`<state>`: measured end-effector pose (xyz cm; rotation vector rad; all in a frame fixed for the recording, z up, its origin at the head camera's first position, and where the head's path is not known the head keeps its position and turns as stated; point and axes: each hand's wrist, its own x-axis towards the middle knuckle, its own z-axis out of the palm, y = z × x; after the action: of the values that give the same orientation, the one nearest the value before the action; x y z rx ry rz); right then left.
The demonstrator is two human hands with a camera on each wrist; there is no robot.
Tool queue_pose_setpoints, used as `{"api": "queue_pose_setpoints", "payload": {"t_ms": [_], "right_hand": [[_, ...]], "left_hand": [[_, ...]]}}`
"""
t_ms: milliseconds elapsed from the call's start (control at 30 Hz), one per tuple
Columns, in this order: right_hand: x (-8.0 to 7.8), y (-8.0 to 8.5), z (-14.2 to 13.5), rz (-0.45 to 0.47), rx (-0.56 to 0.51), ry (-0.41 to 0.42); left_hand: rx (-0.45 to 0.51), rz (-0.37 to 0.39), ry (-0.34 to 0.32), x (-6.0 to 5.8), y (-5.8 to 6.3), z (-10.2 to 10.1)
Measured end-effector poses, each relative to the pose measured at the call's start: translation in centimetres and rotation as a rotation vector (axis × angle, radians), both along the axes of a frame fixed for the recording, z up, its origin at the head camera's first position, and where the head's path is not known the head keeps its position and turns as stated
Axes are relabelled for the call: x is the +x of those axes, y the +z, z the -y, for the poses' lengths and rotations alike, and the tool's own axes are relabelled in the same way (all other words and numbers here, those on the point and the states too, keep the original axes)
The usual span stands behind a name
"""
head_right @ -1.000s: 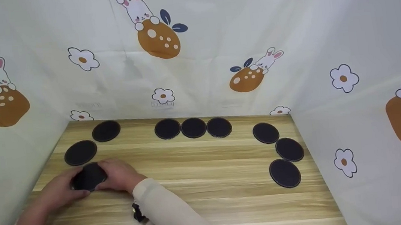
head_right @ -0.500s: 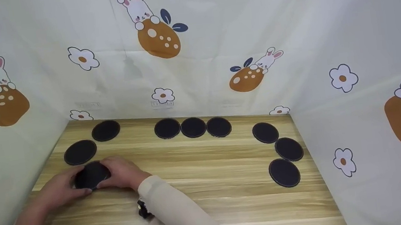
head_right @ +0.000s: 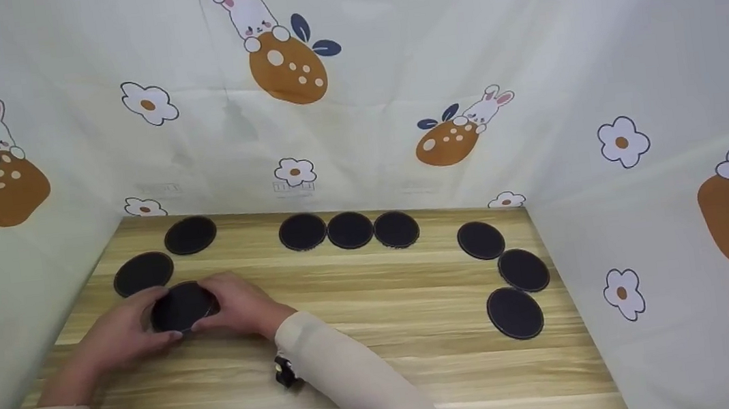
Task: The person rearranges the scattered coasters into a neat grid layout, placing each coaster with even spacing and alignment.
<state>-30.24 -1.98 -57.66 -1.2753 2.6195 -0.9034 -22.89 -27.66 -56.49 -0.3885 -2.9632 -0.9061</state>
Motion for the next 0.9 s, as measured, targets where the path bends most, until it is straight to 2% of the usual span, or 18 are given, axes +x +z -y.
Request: {"api": "queue_pose_setpoints", "payload": {"t_ms": [233,567,767,900], "right_hand": [[-0.5,0.2,-2.8,-0.013,-0.033,-0.008],[-0.9,0.7,-7.1,-0.036,-0.055,-0.059],[-1.1,1.1,-9.4,-0.022,-0.050,-0.118],[-1.1,1.1,-11.0,-0.022,-0.066,-0.146]], "left_hand": [[-0.034,-0.019,-0.021,-1.1,0.0,-2.0],[-0.025,-0.070,-0.103,-3.3,-0.1,-5.8],[0.012,-0.045,-0.167,-4.6,0.3,-8.0],[-0.001,-0.036,-0.189,-5.4,0.6,-9.5]]}}
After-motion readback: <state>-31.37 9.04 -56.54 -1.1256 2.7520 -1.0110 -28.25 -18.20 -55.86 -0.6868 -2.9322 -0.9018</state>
